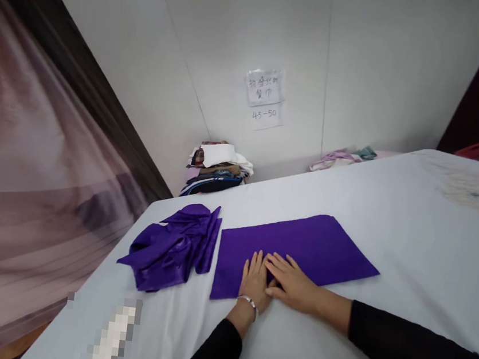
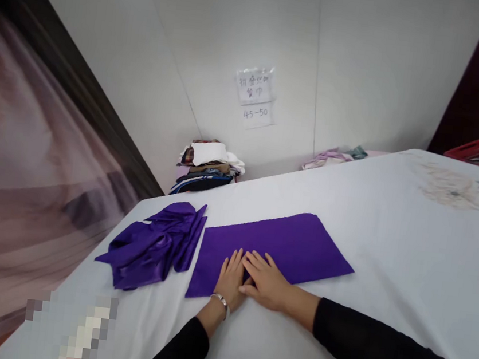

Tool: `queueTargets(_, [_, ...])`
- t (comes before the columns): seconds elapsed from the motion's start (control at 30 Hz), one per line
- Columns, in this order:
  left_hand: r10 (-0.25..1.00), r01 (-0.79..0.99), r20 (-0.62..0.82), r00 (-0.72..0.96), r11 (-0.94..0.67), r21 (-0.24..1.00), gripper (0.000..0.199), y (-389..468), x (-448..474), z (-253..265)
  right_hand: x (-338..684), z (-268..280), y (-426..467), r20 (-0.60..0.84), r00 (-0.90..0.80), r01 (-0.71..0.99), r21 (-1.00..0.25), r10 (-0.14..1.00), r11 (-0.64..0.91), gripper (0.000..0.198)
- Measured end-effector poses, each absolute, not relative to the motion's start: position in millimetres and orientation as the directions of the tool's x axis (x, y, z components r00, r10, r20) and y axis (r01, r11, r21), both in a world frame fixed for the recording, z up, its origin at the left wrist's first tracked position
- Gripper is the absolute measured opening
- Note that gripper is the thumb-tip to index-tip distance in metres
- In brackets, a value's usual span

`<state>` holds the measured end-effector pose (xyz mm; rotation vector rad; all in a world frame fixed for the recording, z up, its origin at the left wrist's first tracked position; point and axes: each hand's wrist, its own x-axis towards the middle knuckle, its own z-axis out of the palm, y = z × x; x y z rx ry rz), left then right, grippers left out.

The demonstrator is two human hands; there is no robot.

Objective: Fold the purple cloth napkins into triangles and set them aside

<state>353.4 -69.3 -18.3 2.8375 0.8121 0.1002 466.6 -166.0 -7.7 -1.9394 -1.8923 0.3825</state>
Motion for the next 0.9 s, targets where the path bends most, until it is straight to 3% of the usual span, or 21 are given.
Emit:
queueTargets(0.1, [0.582,0.58,-0.019,0.813,-0.807,0.113,0.065,-59,341,-18,483,-15,-176,0.058,0.088,0.907,-0.417,0.994,-0.057,0.072])
queueTargets(0.2, [0.658,0.658,-0.017,0.753,-0.75,0.067,0.067,-35,314,-18,528,-26,-210,0.066,0.238,0.917,-0.345,0.969,-0.202,0.07])
queueTargets(0.33, [0.763,0.764,-0.03,0.645,-0.645,0.007,0.068,-2,275,-25,589,-42,-270,0.073,0.484,0.86,-0.224,0.872,-0.458,0.07])
queueTargets(0.47, [0.797,0.797,-0.008,0.603,-0.603,-0.03,0.063,5,274,-25,611,-40,-292,0.06,0.6,0.795,-0.158,0.798,-0.586,0.075])
queueTargets(0.53, [0.783,0.784,0.028,0.621,-0.621,-0.023,0.063,-4,294,-19,604,-30,-278,0.084,0.583,0.808,-0.164,0.808,-0.566,0.075])
queueTargets(0.73, [0.624,0.623,0.055,0.779,-0.781,0.045,0.063,-32,366,-4,564,-5,-169,0.099,0.353,0.904,-0.293,0.931,-0.311,0.076])
queueTargets(0.9, [0.647,0.645,0.022,0.762,-0.762,0.05,0.069,-21,376,-16,577,-16,-120,0.024,0.369,0.883,-0.32,0.929,-0.342,0.083])
